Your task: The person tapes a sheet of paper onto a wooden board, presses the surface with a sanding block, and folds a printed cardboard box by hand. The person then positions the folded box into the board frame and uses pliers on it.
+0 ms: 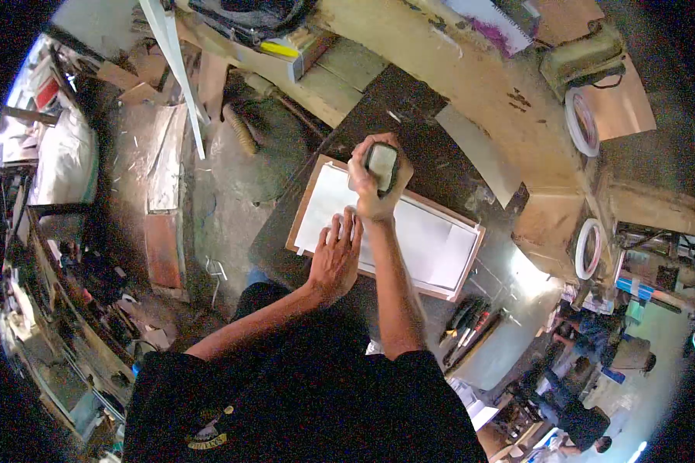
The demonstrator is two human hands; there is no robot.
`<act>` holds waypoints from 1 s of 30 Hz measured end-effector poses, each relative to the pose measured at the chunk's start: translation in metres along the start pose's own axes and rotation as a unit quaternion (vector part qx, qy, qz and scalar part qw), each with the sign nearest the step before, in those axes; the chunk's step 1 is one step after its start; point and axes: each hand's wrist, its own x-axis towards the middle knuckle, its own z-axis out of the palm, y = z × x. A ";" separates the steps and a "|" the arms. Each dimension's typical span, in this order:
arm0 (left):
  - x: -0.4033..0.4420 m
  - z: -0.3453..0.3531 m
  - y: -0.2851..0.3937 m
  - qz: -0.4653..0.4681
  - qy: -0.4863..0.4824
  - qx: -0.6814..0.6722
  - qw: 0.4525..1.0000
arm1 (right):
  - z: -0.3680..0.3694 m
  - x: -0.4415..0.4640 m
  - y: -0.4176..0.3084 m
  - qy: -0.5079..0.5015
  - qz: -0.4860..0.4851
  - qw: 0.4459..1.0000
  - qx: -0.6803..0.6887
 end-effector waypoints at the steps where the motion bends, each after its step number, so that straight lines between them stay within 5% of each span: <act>1: -0.006 -0.003 0.004 0.006 -0.023 0.021 0.999 | 0.002 -0.003 0.004 0.036 0.025 0.997 0.065; 8: -0.007 0.011 0.017 -0.019 -0.022 0.098 0.995 | 0.022 0.020 -0.058 -0.038 -0.018 0.978 0.206; 10: -0.008 0.007 0.017 0.006 -0.052 0.089 0.995 | 0.028 0.000 -0.014 -0.008 0.052 0.995 0.087; 12: -0.006 0.006 0.019 0.010 -0.071 0.103 0.992 | 0.021 0.005 -0.011 -0.022 -0.001 0.997 0.074; 14: -0.005 0.013 0.027 -0.011 -0.033 0.167 0.985 | 0.008 0.013 -0.027 -0.065 0.121 0.990 0.037; 16: -0.002 0.013 0.033 -0.011 -0.020 0.191 0.981 | 0.014 0.020 -0.050 0.050 0.166 0.984 0.041; 19: -0.001 0.017 0.040 -0.017 -0.017 0.212 0.977 | 0.006 0.010 -0.041 0.064 0.142 0.985 0.074; 22: -0.001 0.009 0.043 -0.015 -0.037 0.212 0.976 | 0.006 0.012 -0.041 0.023 0.044 0.991 0.126; 28: 0.008 0.026 0.065 -0.069 -0.061 0.243 0.966 | 0.012 0.022 -0.138 -0.287 -0.059 0.942 0.162; 30: 0.010 0.028 0.061 -0.097 -0.068 0.245 0.962 | 0.024 0.003 -0.105 -0.265 0.006 0.958 0.108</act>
